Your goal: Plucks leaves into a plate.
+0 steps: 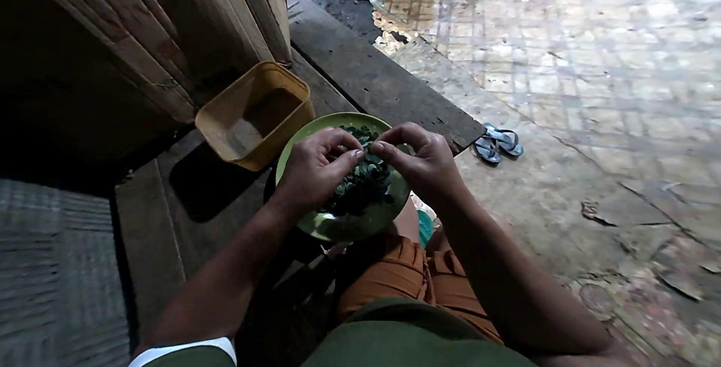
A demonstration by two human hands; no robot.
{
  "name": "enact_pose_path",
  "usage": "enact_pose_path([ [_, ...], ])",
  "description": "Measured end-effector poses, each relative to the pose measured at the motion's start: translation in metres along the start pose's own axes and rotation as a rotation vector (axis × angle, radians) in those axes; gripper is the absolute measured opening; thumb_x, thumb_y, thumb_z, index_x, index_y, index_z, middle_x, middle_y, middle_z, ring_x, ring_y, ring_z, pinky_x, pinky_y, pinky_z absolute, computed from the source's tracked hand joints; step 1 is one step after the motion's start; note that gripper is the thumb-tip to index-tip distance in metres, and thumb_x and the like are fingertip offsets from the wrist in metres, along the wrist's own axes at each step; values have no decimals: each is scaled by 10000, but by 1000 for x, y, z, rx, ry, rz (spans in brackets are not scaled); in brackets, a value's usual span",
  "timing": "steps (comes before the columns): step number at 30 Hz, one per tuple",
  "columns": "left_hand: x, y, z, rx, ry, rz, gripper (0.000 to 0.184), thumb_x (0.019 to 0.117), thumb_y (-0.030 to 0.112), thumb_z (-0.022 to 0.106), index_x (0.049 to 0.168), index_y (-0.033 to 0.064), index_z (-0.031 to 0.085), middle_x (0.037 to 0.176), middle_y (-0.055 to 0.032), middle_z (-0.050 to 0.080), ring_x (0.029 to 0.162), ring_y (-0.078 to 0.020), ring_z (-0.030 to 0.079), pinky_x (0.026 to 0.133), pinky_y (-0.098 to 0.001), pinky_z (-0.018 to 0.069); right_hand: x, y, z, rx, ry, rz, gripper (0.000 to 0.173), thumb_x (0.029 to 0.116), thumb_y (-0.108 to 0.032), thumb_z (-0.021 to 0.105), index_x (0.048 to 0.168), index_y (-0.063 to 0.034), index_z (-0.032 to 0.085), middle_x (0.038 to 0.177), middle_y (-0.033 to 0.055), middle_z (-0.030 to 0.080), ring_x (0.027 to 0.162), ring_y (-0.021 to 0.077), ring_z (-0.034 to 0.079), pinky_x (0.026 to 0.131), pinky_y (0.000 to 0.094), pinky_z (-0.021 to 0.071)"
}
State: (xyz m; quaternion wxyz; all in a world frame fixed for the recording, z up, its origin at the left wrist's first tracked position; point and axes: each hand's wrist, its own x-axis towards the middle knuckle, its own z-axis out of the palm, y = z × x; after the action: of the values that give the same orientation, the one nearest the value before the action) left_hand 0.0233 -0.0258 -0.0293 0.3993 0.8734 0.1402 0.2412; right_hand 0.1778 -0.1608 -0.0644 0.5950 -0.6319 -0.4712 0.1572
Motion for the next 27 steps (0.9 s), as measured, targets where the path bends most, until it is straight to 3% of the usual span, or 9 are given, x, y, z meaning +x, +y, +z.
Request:
enact_pose_path([
  [4,0,0,-4,39,-40,-32,94,987,155,655,1019,105,728,963,14,691,759,-7,640,680,-167,549,1,0,0,-30,12,11,132,977,-224,680,979,-96,711,933,-19,677,836,31,640,745,237,544],
  [9,0,8,-6,34,-123,-99,225,963,134,686,1185,95,679,1084,0,708,756,-25,665,678,-196,576,1,2,2,-42,41,3,142,968,-233,697,983,-93,715,945,-4,676,831,39,644,742,239,548],
  [11,-1,7,-4,19,-91,-92,188,958,177,718,1127,98,688,1001,15,713,722,-23,660,650,-191,573,1,2,4,-49,43,-15,131,967,-222,697,976,-92,713,945,-7,681,839,31,643,752,230,544],
  [15,0,3,-1,55,-21,-64,79,996,158,658,1008,91,699,855,22,690,695,-18,636,638,-178,541,0,4,6,-69,31,-54,130,977,-217,683,982,-91,714,934,-16,684,840,19,643,759,213,540],
  [20,0,1,-1,84,-9,-65,79,995,164,668,998,99,712,824,33,682,682,-8,619,638,-175,524,2,2,5,-34,-28,-58,156,1001,-213,641,1067,-96,719,1008,-18,702,928,39,661,836,253,559],
  [23,0,2,-2,62,3,-56,74,993,154,670,988,94,713,811,37,687,682,-6,635,644,-177,542,3,0,7,-137,-13,-103,133,991,-196,664,996,-78,725,935,4,686,857,41,649,781,234,545],
  [25,2,2,-9,82,30,-23,104,996,152,653,1006,67,712,842,19,701,710,-16,657,674,-199,571,3,-1,6,-202,4,-112,158,994,-202,662,1004,-58,726,943,35,696,874,83,662,813,293,553],
  [27,5,0,-26,188,102,7,148,1006,173,637,1032,48,712,894,-15,710,761,-40,673,722,-240,591,4,2,2,-276,3,-111,183,995,-227,658,1013,-63,737,972,52,711,933,150,671,905,431,519],
])
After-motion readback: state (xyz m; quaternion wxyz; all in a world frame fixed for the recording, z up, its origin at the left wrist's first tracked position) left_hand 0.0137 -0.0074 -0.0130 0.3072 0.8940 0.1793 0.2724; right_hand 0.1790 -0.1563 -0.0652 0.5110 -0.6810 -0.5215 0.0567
